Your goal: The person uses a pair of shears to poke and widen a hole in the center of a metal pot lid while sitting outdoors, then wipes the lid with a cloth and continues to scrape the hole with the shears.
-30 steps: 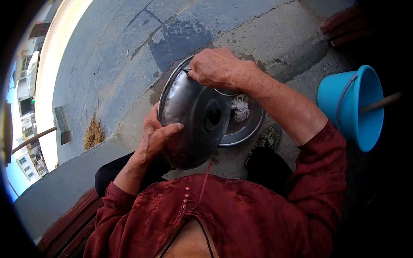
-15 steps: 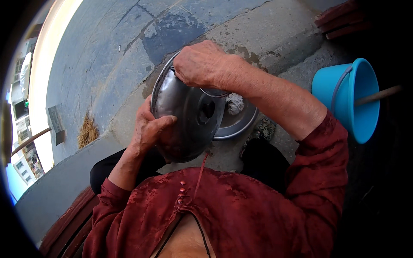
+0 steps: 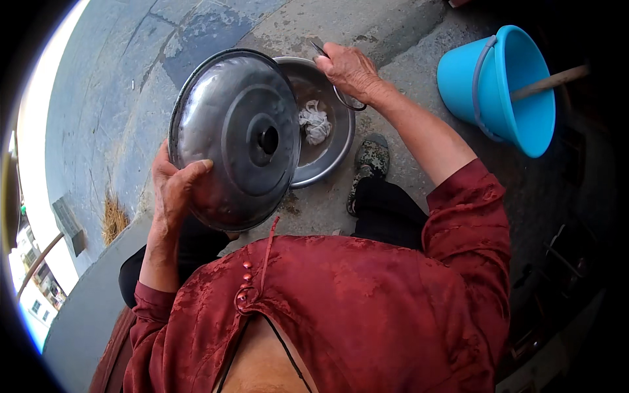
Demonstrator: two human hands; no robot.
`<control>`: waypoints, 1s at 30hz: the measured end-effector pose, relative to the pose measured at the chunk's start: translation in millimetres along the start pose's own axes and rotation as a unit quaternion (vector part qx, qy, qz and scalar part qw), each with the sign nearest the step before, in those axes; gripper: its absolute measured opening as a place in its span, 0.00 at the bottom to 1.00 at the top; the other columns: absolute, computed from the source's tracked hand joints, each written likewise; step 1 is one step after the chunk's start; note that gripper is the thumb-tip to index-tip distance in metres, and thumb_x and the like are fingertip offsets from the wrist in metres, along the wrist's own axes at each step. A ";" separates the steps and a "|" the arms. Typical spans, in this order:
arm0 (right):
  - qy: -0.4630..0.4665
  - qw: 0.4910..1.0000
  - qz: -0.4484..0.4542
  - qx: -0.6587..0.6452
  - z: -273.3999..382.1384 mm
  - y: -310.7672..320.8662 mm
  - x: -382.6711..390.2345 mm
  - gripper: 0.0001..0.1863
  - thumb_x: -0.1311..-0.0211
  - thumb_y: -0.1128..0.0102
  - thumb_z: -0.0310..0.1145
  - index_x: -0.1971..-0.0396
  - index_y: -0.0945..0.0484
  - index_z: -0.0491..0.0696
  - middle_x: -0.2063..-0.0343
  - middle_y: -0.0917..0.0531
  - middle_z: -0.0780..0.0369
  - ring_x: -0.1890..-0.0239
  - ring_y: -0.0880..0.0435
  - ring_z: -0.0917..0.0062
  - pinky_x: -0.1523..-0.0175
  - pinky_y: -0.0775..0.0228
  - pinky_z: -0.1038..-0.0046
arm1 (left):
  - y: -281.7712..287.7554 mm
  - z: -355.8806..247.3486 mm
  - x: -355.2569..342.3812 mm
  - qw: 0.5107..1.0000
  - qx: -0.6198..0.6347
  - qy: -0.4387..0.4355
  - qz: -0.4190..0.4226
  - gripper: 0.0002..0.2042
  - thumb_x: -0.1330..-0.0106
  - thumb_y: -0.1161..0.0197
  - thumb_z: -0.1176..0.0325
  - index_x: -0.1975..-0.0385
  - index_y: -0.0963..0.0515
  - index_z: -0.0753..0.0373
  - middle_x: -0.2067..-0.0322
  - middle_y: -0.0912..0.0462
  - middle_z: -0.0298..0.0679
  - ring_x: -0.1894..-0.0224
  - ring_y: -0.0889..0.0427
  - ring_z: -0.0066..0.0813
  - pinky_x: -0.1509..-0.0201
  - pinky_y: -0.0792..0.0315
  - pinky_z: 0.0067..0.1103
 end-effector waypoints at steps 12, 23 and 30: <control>-0.049 0.989 0.090 -0.110 -112.8 -119.3 46.5 0.17 0.48 0.39 0.39 0.61 0.22 0.43 0.67 0.17 0.49 0.59 0.17 0.56 0.53 0.27 0.61 | -2.9 5.4 11.6 1.000 -0.003 0.011 -0.020 0.25 0.50 0.35 0.77 0.47 0.27 0.68 0.57 0.18 0.40 0.55 0.20 0.30 0.47 0.27 0.25; -0.048 0.968 0.144 -0.202 -53.9 -180.4 63.4 0.16 0.47 0.41 0.37 0.66 0.21 0.40 0.73 0.17 0.54 0.68 0.16 0.67 0.59 0.27 0.66 | 17.5 2.5 59.0 0.997 0.019 -0.028 -0.066 0.21 0.45 0.34 0.80 0.49 0.26 0.67 0.58 0.18 0.39 0.56 0.20 0.27 0.47 0.27 0.23; -0.034 0.968 0.098 -0.230 13.7 -196.5 27.3 0.16 0.51 0.44 0.38 0.67 0.19 0.42 0.67 0.16 0.46 0.60 0.17 0.51 0.52 0.27 0.60 | 64.9 9.7 79.4 0.987 0.039 -0.056 -0.145 0.20 0.43 0.34 0.79 0.49 0.27 0.67 0.58 0.18 0.39 0.57 0.20 0.25 0.49 0.26 0.21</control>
Point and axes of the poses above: each hand's wrist, its own x-axis away from the middle knuckle, its own y-axis out of the back of the hand, z = x × y, the point moved 10 cm from there along -x, towards the middle knuckle
